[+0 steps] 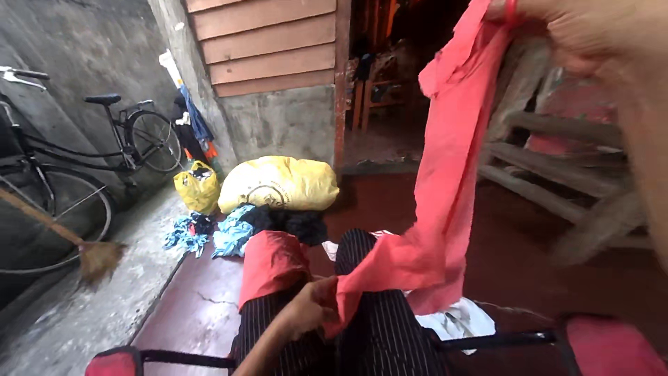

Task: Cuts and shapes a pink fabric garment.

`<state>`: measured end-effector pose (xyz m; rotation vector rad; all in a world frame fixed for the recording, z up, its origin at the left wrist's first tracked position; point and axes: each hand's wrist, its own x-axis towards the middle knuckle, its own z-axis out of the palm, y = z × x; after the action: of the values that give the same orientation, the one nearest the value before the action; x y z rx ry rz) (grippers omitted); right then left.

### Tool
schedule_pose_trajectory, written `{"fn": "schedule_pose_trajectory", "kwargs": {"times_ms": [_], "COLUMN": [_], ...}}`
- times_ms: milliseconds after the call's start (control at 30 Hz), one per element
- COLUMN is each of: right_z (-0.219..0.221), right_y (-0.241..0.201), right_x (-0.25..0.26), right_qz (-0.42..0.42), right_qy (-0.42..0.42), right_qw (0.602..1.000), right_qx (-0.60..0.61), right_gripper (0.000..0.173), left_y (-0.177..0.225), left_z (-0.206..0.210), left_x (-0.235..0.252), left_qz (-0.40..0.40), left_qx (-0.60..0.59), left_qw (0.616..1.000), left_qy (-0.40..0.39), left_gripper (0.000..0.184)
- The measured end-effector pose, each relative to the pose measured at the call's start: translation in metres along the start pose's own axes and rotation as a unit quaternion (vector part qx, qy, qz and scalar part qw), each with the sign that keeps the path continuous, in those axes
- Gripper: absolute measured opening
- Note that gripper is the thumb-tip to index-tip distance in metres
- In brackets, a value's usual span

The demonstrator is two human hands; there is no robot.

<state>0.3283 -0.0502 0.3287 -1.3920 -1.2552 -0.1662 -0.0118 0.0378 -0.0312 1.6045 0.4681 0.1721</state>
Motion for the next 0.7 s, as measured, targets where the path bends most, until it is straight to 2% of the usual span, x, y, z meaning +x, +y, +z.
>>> {"fn": "schedule_pose_trajectory", "kwargs": {"times_ms": [100,167,333,500,633,700], "right_z": [0.044,0.07,0.101,0.101,0.101,0.105], "right_y": [-0.002,0.003,0.029,0.037,0.036,0.042], "right_x": [-0.026,-0.041,-0.046,-0.044,-0.053,-0.059], "right_qz": [-0.003,-0.038,-0.025,-0.022,0.0,0.008], "right_qy": [-0.045,-0.076,-0.115,-0.104,-0.113,-0.146], "right_qw": [0.998,0.995,0.992,0.994,0.993,0.989], "right_qx": [-0.04,-0.053,-0.037,-0.032,-0.022,-0.028], "right_gripper": [0.042,0.055,0.054,0.051,0.052,0.05], "left_y": [-0.013,-0.013,-0.01,-0.009,-0.013,-0.017], "left_z": [0.004,-0.003,-0.028,-0.032,-0.029,-0.027], "left_x": [-0.013,-0.018,-0.026,-0.028,-0.033,-0.036], "left_qz": [0.018,0.058,0.112,0.122,0.083,0.059], "left_qx": [0.003,0.041,0.09,0.09,0.081,0.108], "left_qw": [0.999,0.994,0.984,0.983,0.989,0.99], "left_qy": [0.043,0.087,0.105,0.103,0.094,0.068], "left_gripper": [0.078,0.079,0.078,0.08,0.083,0.079]}}
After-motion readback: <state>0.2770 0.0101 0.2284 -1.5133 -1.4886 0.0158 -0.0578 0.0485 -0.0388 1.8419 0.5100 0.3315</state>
